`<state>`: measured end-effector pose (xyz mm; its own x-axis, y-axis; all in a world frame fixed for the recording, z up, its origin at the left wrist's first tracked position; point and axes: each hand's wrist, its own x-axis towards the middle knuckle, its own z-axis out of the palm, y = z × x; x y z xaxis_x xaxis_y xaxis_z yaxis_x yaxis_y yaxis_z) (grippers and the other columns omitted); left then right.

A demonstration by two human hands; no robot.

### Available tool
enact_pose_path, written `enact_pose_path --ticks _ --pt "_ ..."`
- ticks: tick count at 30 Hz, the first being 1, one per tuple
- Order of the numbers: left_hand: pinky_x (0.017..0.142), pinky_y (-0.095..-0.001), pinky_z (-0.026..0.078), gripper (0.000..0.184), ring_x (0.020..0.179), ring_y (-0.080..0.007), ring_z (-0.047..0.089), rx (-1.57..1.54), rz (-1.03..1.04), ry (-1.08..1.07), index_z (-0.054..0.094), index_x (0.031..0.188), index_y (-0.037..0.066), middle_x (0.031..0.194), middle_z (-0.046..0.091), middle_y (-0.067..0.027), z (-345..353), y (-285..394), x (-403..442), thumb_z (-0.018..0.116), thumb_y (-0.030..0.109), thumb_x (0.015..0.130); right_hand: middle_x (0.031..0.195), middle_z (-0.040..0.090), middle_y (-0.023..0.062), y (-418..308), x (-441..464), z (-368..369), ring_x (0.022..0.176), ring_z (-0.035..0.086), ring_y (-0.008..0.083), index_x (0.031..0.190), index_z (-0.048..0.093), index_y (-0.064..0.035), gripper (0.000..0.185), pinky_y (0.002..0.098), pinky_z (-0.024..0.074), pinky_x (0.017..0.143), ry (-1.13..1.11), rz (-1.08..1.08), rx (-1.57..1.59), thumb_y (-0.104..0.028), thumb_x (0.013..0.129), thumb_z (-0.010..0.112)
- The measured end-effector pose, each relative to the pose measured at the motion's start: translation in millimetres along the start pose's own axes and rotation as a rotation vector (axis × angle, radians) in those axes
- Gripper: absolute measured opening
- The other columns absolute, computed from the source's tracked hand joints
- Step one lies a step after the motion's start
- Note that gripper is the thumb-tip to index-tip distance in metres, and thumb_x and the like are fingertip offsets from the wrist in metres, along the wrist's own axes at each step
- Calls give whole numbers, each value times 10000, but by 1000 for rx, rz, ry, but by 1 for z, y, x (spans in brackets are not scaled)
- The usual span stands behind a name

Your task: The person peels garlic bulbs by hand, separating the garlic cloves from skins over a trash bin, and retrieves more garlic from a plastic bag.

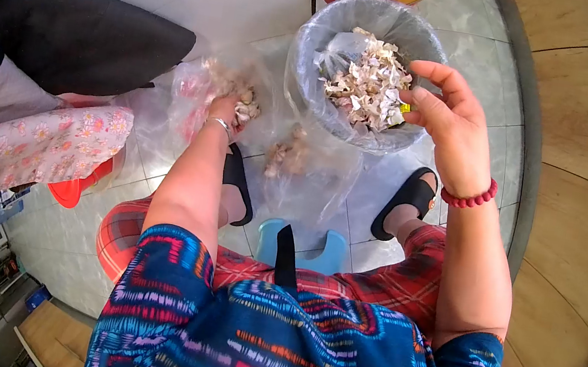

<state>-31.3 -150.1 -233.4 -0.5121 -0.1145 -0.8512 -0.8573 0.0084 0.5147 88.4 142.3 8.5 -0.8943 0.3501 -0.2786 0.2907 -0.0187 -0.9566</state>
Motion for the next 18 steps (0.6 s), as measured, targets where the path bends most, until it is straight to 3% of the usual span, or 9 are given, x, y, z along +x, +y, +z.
enact_pose_path --ticks 4,5,7,11,13,18 --pt "395 -278 409 106 507 -145 503 3 45 67 501 809 106 635 513 -34 4 30 -25 517 211 802 826 584 28 -1 4 1 683 521 80 1012 558 -21 264 215 441 616 -4 -19 1 -114 766 559" --pt "403 -288 399 125 529 -155 511 -99 87 -17 510 809 96 659 529 -41 7 42 -33 496 220 814 826 584 28 -3 4 0 683 521 80 1012 558 -21 264 215 441 616 2 -24 11 -114 766 559" --pt "419 -309 380 179 572 -175 529 -301 175 -191 527 808 78 706 563 -57 12 71 -59 456 239 838 950 564 38 -9 4 -1 823 553 102 1049 529 -15 246 219 444 691 -74 4 8 -99 818 505" --pt "484 -308 412 235 612 -196 545 -377 312 -407 543 834 43 745 580 -81 40 119 -134 457 262 841 928 573 22 -7 6 1 786 554 88 1002 548 -17 202 212 445 672 -111 -36 72 -86 818 501" --pt "566 -328 448 252 675 -220 570 -412 238 -811 548 878 31 793 598 -96 55 128 -168 436 256 859 829 594 22 -7 7 4 688 547 82 952 573 -10 208 206 447 622 -103 -78 158 -76 755 568" --pt "750 -357 453 318 874 -239 547 -315 273 -1046 497 1040 -14 949 566 -132 86 118 -222 495 199 804 897 582 16 -12 7 11 743 547 71 971 556 -21 191 204 444 633 -140 -167 117 -78 789 549"
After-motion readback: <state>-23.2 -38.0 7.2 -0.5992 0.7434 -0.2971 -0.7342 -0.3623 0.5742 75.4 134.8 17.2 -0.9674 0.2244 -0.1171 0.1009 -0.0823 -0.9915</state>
